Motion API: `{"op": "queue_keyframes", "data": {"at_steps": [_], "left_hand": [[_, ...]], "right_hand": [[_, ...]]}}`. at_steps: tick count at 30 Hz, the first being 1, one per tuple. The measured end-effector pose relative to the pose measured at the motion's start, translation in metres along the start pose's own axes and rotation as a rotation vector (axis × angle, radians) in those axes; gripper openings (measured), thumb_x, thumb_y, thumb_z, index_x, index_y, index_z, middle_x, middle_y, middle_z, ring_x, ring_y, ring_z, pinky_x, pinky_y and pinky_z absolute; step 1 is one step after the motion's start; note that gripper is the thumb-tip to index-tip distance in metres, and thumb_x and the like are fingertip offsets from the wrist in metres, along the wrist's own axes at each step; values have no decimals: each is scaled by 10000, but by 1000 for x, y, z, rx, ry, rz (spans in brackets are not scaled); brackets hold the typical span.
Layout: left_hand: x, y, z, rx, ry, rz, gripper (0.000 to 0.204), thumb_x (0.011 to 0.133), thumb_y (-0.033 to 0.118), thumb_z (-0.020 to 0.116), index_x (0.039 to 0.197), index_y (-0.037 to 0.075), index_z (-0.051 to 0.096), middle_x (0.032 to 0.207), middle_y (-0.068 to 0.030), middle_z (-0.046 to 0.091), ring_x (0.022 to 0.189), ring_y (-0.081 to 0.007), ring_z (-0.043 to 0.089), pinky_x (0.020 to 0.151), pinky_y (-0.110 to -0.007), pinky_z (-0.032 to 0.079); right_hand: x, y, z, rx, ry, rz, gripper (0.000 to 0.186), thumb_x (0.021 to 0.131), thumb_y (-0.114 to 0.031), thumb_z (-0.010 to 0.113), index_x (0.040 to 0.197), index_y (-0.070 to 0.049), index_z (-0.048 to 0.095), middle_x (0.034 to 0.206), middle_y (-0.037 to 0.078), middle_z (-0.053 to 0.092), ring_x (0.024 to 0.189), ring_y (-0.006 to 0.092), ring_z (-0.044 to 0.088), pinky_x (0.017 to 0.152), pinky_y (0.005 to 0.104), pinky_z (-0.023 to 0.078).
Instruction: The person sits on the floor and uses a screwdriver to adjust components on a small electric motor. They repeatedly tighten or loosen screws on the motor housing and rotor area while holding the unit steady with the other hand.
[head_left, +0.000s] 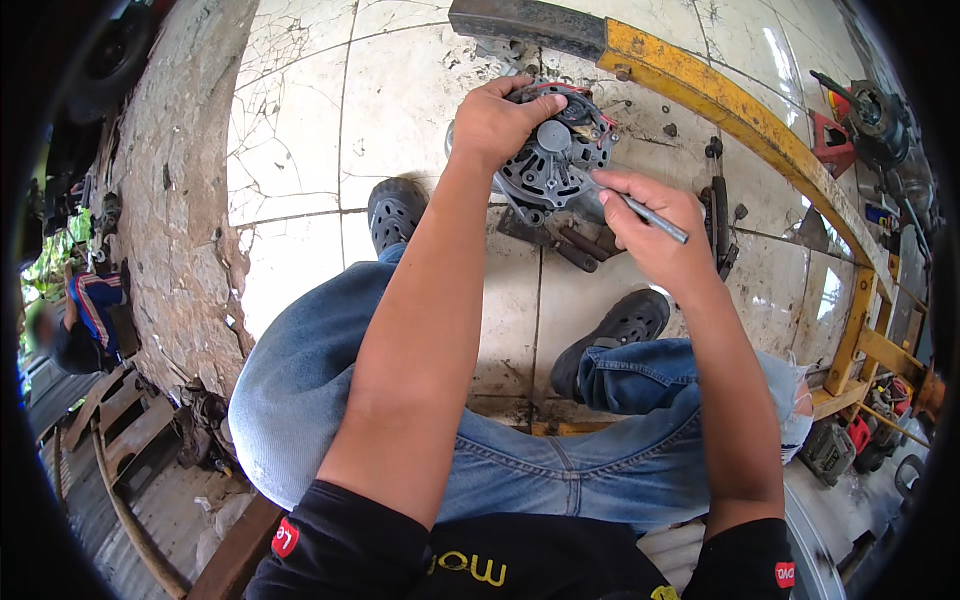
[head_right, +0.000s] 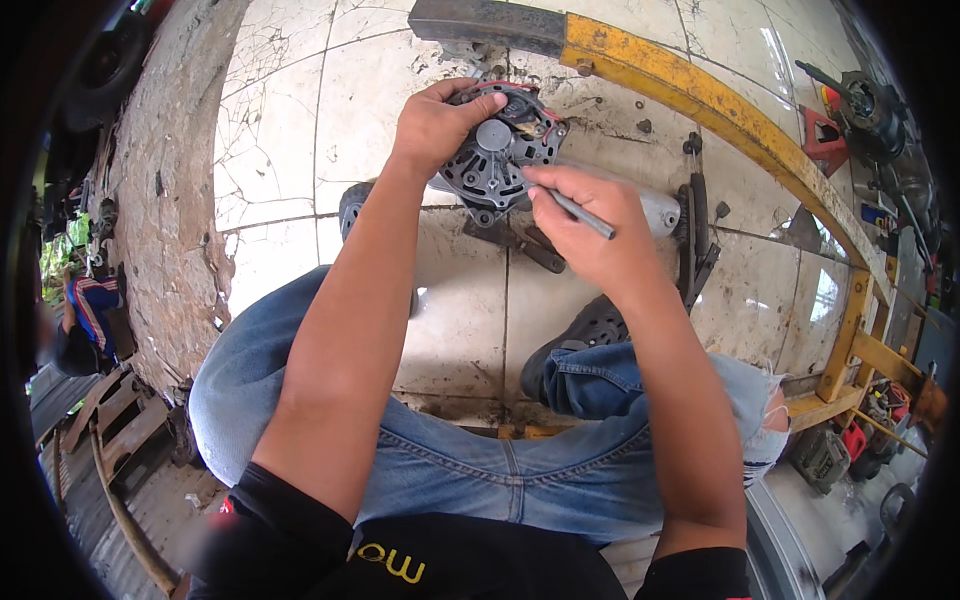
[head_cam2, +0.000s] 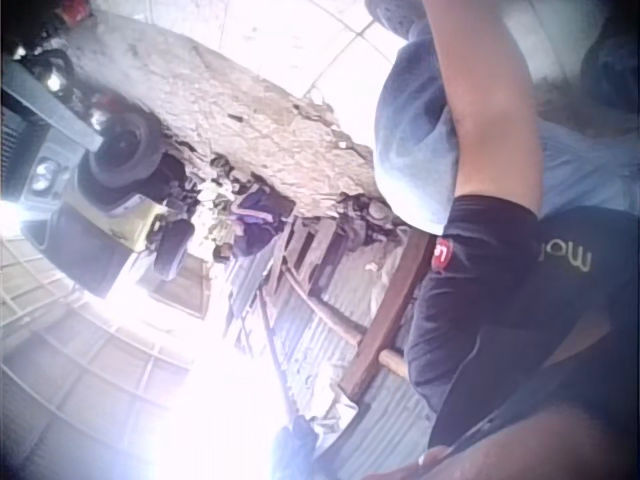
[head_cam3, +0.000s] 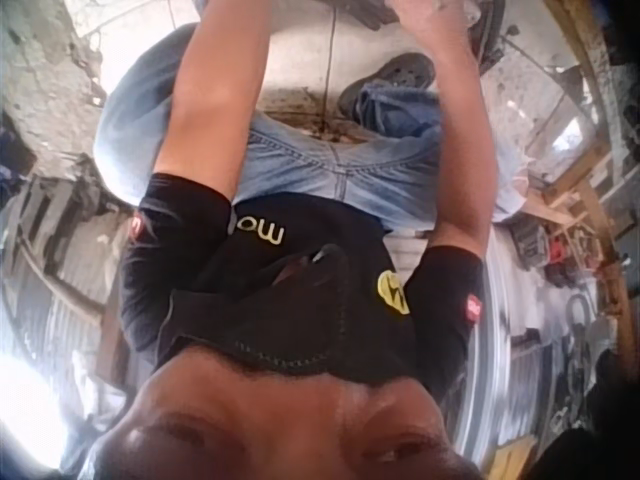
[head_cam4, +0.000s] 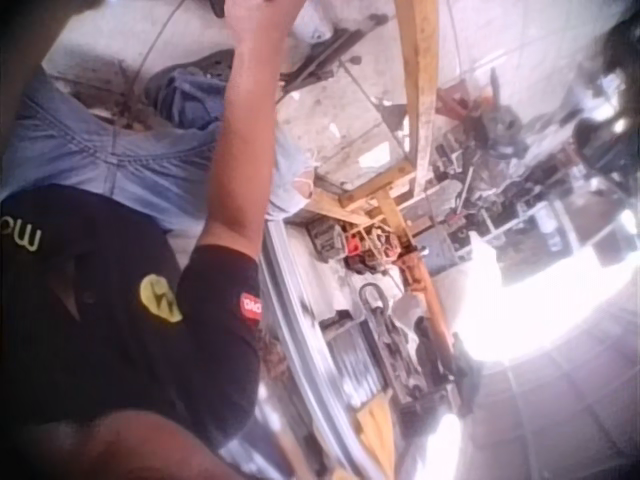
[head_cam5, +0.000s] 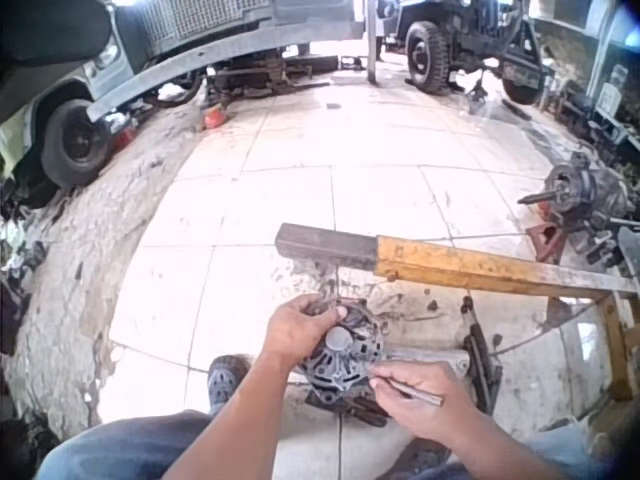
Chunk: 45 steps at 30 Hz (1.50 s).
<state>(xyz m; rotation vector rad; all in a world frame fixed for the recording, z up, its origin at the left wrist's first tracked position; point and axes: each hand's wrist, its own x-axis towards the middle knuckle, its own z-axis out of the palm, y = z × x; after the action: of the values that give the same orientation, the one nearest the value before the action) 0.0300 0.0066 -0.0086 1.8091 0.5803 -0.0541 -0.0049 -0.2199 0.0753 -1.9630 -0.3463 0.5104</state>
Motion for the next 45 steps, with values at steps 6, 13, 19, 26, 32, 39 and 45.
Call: {"op": "queue_keyframes", "data": {"at_steps": [6, 13, 19, 26, 32, 39, 45], "left_hand": [[3, -6, -6, -6, 1, -9, 712, 688, 484, 899, 1222, 44, 728, 1069, -180, 755, 981, -258, 729, 879, -349, 560], [3, -5, -3, 74, 10, 6, 729, 695, 507, 888, 1234, 45, 720, 1070, -180, 754, 1000, -265, 725, 893, -351, 554], [2, -6, -2, -8, 26, 47, 606, 781, 356, 886, 1206, -33, 697, 997, -117, 751, 869, -152, 697, 786, -282, 565], [0, -6, 0, -20, 6, -17, 727, 709, 472, 891, 1247, 22, 702, 1078, -171, 753, 981, -246, 725, 876, -332, 557], [0, -7, -1, 9, 31, -7, 724, 705, 477, 891, 1234, 18, 707, 1080, -187, 749, 1003, -260, 724, 900, -344, 552], [1, -9, -1, -5, 33, -18, 729, 706, 472, 893, 1246, 21, 703, 1078, -194, 747, 999, -265, 724, 898, -342, 553], [2, -13, 3, -88, 23, -18, 722, 704, 455, 900, 1244, 18, 702, 1076, -189, 748, 990, -254, 723, 896, -340, 554]], "right_hand": [[-4, -13, -12, -120, -111, 40, 236, 922, -109, 683, 1126, -2, 736, 849, 109, 734, 727, 89, 636, 673, 269, 503], [-12, -5, 0, -135, -147, -259, 204, 884, -66, 695, 1070, 9, 733, 924, 174, 743, 818, 255, 729, 750, 310, 544], [-16, -6, 2, -186, -56, -291, 191, 880, -56, 700, 1060, 2, 730, 934, 163, 741, 812, 266, 722, 745, 302, 533], [-7, -4, 16, -166, 30, -361, 186, 885, -55, 689, 1058, 4, 725, 882, 163, 728, 753, 207, 704, 714, 294, 528], [-8, -25, -2, -210, 38, -192, 211, 884, -70, 684, 1075, 8, 729, 899, 163, 747, 777, 227, 729, 743, 299, 540], [-11, -15, -9, -218, -162, -175, 215, 898, -84, 679, 1090, -3, 731, 889, 159, 739, 754, 198, 712, 743, 305, 536], [-5, -21, -2, -184, 0, -57, 201, 874, -77, 691, 1055, -1, 736, 785, 145, 714, 720, 166, 686, 702, 304, 529]]}}
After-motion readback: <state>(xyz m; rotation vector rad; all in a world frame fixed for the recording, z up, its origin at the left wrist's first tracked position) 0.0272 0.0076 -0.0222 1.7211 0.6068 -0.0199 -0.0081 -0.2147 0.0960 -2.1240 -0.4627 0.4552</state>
